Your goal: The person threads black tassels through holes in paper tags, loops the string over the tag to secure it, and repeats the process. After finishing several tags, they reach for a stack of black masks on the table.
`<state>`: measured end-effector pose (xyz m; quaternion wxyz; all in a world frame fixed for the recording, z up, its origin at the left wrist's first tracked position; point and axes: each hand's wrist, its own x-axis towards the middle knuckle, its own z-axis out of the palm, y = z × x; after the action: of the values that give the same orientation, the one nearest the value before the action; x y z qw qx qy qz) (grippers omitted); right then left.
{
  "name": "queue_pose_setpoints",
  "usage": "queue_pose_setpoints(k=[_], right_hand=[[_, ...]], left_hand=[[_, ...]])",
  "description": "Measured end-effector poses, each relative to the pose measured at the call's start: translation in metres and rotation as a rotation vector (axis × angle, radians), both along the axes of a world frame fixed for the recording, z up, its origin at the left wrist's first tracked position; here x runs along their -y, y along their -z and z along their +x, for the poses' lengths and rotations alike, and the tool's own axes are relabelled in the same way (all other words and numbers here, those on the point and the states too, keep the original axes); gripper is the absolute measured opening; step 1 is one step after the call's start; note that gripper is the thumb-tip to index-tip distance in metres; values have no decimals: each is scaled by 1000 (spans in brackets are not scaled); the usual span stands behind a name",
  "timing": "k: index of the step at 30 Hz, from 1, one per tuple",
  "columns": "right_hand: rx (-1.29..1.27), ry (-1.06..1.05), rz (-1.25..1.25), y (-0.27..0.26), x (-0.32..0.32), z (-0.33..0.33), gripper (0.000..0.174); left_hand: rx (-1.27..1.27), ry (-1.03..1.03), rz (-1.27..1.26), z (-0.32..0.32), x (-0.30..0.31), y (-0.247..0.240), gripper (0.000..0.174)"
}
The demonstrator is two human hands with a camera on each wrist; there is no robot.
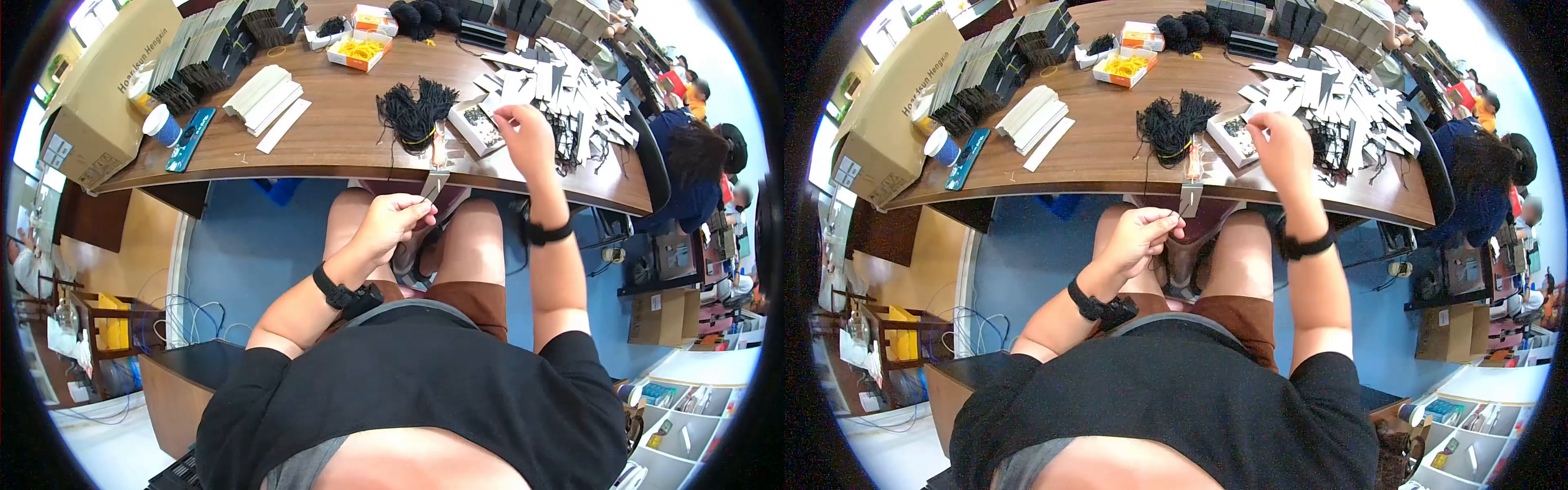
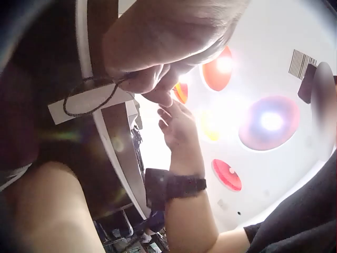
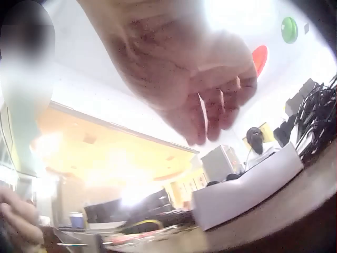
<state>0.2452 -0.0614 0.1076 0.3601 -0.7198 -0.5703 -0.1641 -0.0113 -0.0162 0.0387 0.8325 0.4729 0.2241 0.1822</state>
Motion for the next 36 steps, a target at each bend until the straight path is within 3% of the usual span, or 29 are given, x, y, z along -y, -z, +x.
queue_pose_setpoints(k=[4, 9, 13, 17, 20, 22, 24, 26, 31, 36], right_hand=[[94, 75, -665, 5, -26, 29, 17], [143, 74, -740, 14, -34, 24, 9], [34, 88, -521, 23, -30, 21, 8], [164, 88, 114, 18, -17, 4, 5], [-354, -85, 257, 18, 1, -23, 4], [-903, -317, 186, 4, 24, -55, 9], [-1285, -514, 131, 5, 41, -75, 10], [-1493, -621, 87, 5, 54, -92, 12], [-1614, -687, 13, 3, 61, -103, 20], [-1665, -758, -14, 2, 60, -101, 18]], left_hand=[[7, -100, 125, 5, 7, -11, 16], [22, -122, 142, 3, 6, -7, 18], [37, -121, 92, -2, 6, -12, 19], [67, -155, 91, -3, 6, -15, 19], [60, -201, 138, -2, 8, -18, 19], [48, -249, 231, -3, 9, -25, 19], [33, -276, 283, -5, 13, -30, 19], [22, -286, 301, -4, 14, -32, 19], [84, -279, 345, -2, 17, -28, 18], [100, -265, 326, -4, 21, -32, 16]])
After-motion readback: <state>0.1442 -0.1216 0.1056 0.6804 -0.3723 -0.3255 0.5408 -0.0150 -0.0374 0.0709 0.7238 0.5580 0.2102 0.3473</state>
